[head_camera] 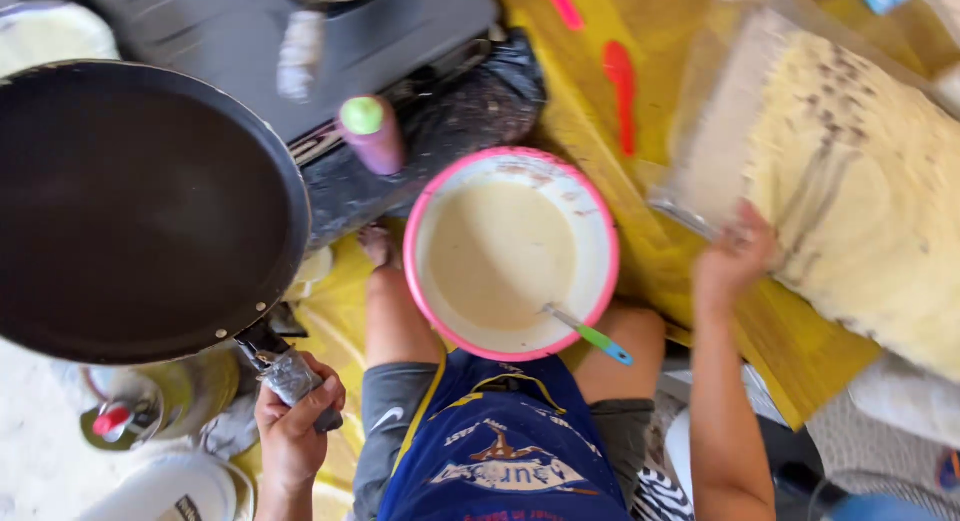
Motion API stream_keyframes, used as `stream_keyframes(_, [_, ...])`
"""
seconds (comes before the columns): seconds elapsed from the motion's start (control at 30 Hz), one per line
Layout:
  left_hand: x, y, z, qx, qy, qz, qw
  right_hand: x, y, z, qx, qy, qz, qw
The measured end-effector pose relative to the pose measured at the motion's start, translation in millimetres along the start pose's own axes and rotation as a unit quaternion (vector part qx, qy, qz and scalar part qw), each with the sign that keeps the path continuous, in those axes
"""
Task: Cooking crepes using multiple pans on a gas stove and stacking the finished products.
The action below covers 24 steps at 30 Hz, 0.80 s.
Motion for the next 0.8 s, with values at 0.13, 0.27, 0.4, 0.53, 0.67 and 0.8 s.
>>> stream_keyframes(0.13, [-76.1,12.9,-10.6,0.021,-0.091,-0.155,0.984,201.3,78.3,201.1,-0.012,-0.310,0.313,0.897])
stream_keyframes(0.27, [-124.2,33.4,12.0,-0.001,-0.163,-0.190,0.968,344.0,119.8,304.3,-0.038,-0.310,0.374,0.873])
stream_keyframes(0.4, [-119.4,46.9,50.0,-0.223,-0.247,-0.185,0.925,379.2,109.1,311.9,0.055,-0.297,0.287,0.909])
stream_keyframes(0.53, [-73.2,37.5,72.8,-0.282,-0.272,-0.069,0.918,322.3,65.5,282.1,0.083,-0.399,0.344,0.846])
stream_keyframes(0.67, [-26.9,11.5,141.0,-0.297,-0.295,0.093,0.903,187.1,64.1,253.0,0.076,0.118,0.626,0.768])
stream_keyframes(0.8, [39.8,9.5,191.3,-0.303,-0.315,0.228,0.870,116.4,127.8,190.6,-0.123,0.360,0.732,0.565])
Point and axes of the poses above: each hand's wrist, its own y-axis away from the middle knuckle, its own x-axis out of the palm, z = x × y, the point moved 9 cm from there along -y, towards the middle knuckle, and after that the axes turned 4 degrees about -y, right-handed, at the moved point
